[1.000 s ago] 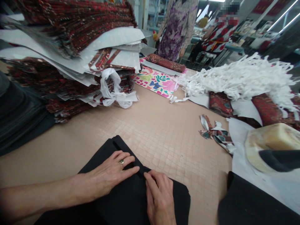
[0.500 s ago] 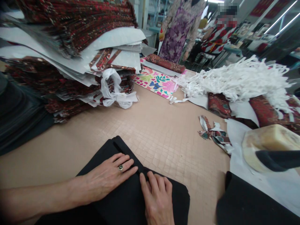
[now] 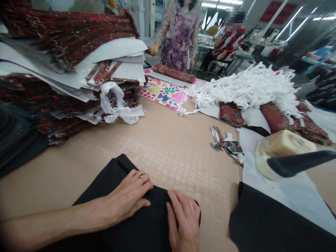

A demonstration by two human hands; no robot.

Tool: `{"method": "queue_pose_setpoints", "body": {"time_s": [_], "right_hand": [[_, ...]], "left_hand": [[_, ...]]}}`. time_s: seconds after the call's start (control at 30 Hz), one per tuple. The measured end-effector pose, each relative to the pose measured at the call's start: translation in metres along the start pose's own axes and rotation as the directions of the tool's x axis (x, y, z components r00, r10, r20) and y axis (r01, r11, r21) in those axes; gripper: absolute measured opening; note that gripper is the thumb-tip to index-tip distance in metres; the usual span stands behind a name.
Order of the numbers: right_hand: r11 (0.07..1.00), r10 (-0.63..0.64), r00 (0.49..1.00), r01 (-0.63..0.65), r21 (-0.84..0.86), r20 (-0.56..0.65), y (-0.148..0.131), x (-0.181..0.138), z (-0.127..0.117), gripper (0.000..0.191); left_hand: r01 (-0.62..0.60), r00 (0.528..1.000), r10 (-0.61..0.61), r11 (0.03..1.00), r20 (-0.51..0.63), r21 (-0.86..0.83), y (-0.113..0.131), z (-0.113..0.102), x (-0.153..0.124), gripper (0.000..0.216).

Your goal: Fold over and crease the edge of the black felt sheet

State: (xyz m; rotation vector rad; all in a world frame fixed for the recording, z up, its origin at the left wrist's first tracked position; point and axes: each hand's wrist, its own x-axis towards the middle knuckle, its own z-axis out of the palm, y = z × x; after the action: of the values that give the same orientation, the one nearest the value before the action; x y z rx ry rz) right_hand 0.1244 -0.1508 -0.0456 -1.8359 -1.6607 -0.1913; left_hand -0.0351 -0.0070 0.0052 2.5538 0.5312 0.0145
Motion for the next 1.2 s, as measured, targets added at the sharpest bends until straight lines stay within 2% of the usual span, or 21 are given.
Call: {"method": "queue_pose_setpoints", "body": {"time_s": [0.07,0.17,0.27,0.37,0.43,0.5,0.63,0.73,0.87,1.0,1.1,1.2], "right_hand": [[0.999,-0.044,0.999,0.044,0.006,0.019,-0.003,0.001,0.002,0.024],[0.999,-0.033,0.998,0.032,0.017,0.047,-0.008,0.004,0.003,0.022],[0.999,-0.001,0.998,-0.001,0.036,0.067,-0.008,0.010,0.001,0.022],[0.997,-0.065,0.989,0.058,0.057,0.131,-0.003,0.018,-0.002,0.024],[0.990,-0.129,0.974,0.115,0.082,0.186,-0.002,0.025,-0.003,0.025],[0.986,-0.147,0.965,0.124,0.113,0.215,-0.004,0.032,-0.003,0.022],[0.987,-0.057,0.983,0.028,0.159,0.177,-0.018,0.044,-0.003,0.019],[0.972,-0.040,0.965,-0.022,0.233,0.259,-0.022,0.047,-0.004,0.019],[0.963,-0.004,0.930,-0.095,0.252,0.367,-0.011,0.041,-0.004,0.016],[0.967,-0.010,0.940,-0.077,0.243,0.340,0.004,0.030,-0.003,0.011],[0.969,-0.073,0.949,-0.005,0.246,0.307,0.010,0.027,-0.003,0.014],[0.960,-0.213,0.940,0.151,0.234,0.266,0.017,0.026,-0.004,0.023]], "left_hand": [[0.035,0.999,-0.036,0.998,-0.006,-0.046,0.000,0.007,0.004,0.020],[0.078,0.997,-0.080,0.986,-0.009,-0.150,-0.005,0.010,0.005,0.019],[0.056,0.998,-0.060,0.978,-0.016,-0.202,-0.006,0.010,0.004,0.020],[0.026,0.999,-0.033,0.981,-0.032,-0.191,-0.005,0.012,0.002,0.022],[-0.019,0.998,0.006,0.981,-0.068,-0.191,-0.006,0.015,0.000,0.022],[-0.123,0.987,0.102,0.976,-0.121,-0.179,-0.008,0.020,-0.003,0.021],[-0.288,0.937,0.256,0.951,-0.236,-0.112,-0.015,0.029,-0.008,0.025],[-0.322,0.919,0.284,0.941,-0.274,-0.104,-0.017,0.031,-0.009,0.026],[-0.267,0.932,0.231,0.959,-0.280,-0.099,-0.017,0.028,-0.008,0.026],[-0.224,0.940,0.201,0.973,-0.277,-0.054,-0.019,0.025,-0.008,0.024],[-0.218,0.955,0.203,0.975,-0.217,-0.049,-0.021,0.025,-0.007,0.027],[-0.186,0.967,0.168,0.980,-0.191,-0.076,-0.022,0.027,-0.007,0.028]]}}
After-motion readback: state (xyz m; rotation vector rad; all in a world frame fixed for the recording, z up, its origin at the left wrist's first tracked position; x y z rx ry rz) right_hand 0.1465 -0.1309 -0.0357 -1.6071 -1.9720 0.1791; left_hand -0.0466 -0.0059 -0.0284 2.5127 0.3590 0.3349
